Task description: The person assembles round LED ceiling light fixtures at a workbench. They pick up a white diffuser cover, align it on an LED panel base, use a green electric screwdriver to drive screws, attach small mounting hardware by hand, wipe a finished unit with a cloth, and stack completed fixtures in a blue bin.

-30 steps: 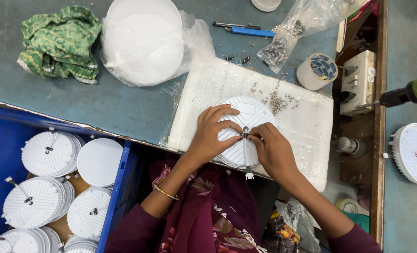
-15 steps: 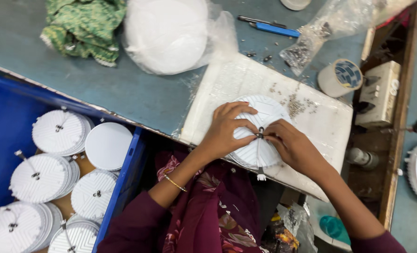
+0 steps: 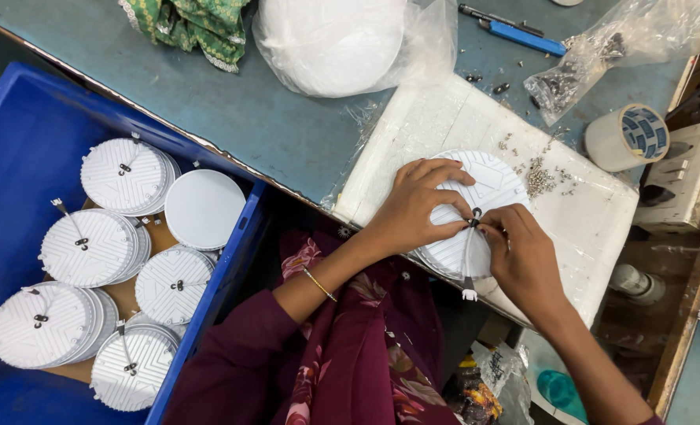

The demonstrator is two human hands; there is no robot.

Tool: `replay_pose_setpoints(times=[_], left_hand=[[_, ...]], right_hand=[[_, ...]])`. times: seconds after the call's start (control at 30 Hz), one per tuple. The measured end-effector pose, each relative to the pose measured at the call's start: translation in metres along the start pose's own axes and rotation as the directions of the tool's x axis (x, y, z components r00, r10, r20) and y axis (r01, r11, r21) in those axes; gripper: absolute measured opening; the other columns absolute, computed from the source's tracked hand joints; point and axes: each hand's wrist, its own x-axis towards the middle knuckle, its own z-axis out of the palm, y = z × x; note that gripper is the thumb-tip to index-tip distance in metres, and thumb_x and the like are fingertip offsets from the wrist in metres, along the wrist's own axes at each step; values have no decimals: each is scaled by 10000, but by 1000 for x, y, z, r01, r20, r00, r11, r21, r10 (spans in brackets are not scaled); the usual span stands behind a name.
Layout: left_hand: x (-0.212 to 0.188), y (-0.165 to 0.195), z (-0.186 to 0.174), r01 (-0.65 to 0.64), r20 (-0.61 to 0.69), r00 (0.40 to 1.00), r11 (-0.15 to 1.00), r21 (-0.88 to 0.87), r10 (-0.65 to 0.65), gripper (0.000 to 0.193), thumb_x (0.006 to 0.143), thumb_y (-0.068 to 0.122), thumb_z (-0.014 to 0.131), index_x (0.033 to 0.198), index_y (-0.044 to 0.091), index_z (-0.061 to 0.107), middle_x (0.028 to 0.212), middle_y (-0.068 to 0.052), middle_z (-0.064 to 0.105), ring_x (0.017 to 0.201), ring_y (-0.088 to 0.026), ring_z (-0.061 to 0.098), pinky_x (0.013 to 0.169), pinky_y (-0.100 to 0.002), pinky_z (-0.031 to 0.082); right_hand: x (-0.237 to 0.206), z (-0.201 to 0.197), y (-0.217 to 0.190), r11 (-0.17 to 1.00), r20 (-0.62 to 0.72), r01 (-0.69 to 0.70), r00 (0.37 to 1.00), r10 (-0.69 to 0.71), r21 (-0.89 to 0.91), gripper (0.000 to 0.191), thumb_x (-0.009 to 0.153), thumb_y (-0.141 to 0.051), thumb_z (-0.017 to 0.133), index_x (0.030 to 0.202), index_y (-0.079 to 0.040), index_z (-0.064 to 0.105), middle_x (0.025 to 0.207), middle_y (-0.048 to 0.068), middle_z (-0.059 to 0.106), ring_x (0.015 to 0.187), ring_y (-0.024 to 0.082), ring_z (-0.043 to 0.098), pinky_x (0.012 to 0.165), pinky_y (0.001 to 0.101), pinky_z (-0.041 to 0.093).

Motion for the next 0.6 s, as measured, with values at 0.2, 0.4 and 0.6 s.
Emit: replay_pose_setpoints(times=[0.2,0.4,0.6], left_hand=[[-1,0,-1,11,15,1000,1000,-9,-11,75,811,247,790,850,195,754,1330,16,631,1432,-243,444,1218,-481,229],[1,0,-2,14,13,1000,1000,-25,-13,73,810,241,792,848,188,759,1331,10,631,1430,-234,449,1213,-481,232],[3,-1,-1,14,12,1000,1000,-13,-13,83,802,243,801,847,185,762,1332,0,629,1422,-241,442,1202,-485,227]], right_hand=[[19,-18,21,939,171,341,928,-331,-34,208,858,32,666,1063,4,637,1014,145,647,908,339,669,769,411,543],[30,-31,26,948,248,313,915,-319,62,197,871,2,689,1066,-15,670,1046,120,679,931,290,694,793,375,563],[23,-31,18,992,222,-12,975,-16,123,173,892,-40,714,1065,-27,713,1038,87,714,916,194,721,779,325,598]])
